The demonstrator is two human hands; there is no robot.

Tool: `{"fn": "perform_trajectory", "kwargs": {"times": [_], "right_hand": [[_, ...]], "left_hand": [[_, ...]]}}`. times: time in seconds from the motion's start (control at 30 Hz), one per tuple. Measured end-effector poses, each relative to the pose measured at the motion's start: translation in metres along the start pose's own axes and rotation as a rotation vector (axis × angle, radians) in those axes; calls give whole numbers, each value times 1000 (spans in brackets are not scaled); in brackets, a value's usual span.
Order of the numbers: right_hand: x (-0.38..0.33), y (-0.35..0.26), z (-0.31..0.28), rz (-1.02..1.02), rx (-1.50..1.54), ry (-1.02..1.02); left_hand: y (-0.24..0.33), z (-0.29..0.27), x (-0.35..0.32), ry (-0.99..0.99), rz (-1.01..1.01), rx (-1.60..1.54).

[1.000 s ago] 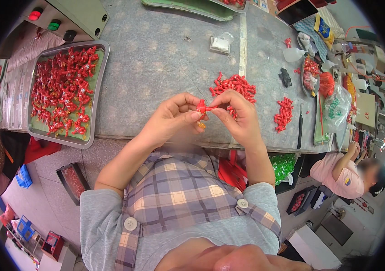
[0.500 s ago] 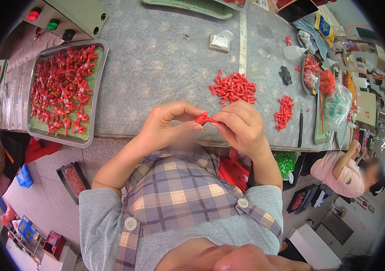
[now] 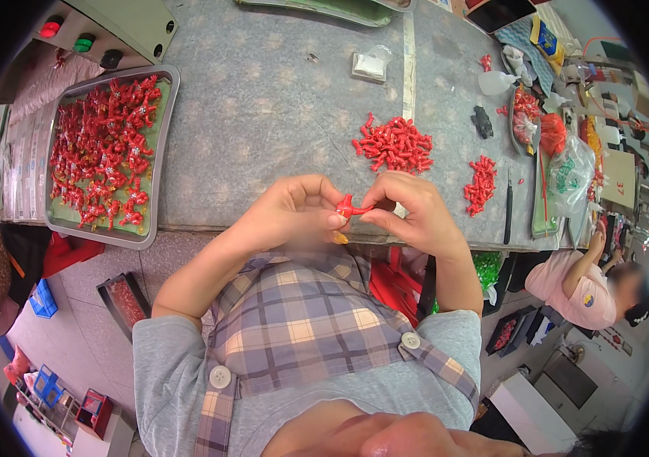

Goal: The person assembles toy figurines by attaching plastic parts to the figurine bodies by hand, then pushes a tray containing figurines toward a machine.

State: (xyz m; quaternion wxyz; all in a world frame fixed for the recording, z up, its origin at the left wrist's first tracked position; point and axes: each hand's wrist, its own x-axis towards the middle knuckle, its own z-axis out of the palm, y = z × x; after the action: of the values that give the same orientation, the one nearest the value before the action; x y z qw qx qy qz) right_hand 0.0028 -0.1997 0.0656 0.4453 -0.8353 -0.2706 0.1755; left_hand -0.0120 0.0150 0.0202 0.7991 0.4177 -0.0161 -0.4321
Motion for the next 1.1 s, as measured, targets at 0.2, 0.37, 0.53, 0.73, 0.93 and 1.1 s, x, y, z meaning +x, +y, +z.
{"fn": "perform_trajectory", "kwargs": {"times": [0.2,0.37,0.53,0.73,0.93,1.1], "right_hand": [[3,3,1,-85,-131,-154],[-1,2,11,-193,-277,-20],[-4,6,17,-281,-298,37],[-6,10,27,-312,-374,126],[-7,30,47,-195,-269,102],[-11,45,65,-155,-162,155]], "left_hand": [[-3,-2,2,-31,7,3],[-4,1,1,7,66,62],[-6,4,-2,37,145,153],[-10,1,-2,50,183,237],[-19,-11,5,74,46,128],[-17,-18,9,86,-47,182]]}}
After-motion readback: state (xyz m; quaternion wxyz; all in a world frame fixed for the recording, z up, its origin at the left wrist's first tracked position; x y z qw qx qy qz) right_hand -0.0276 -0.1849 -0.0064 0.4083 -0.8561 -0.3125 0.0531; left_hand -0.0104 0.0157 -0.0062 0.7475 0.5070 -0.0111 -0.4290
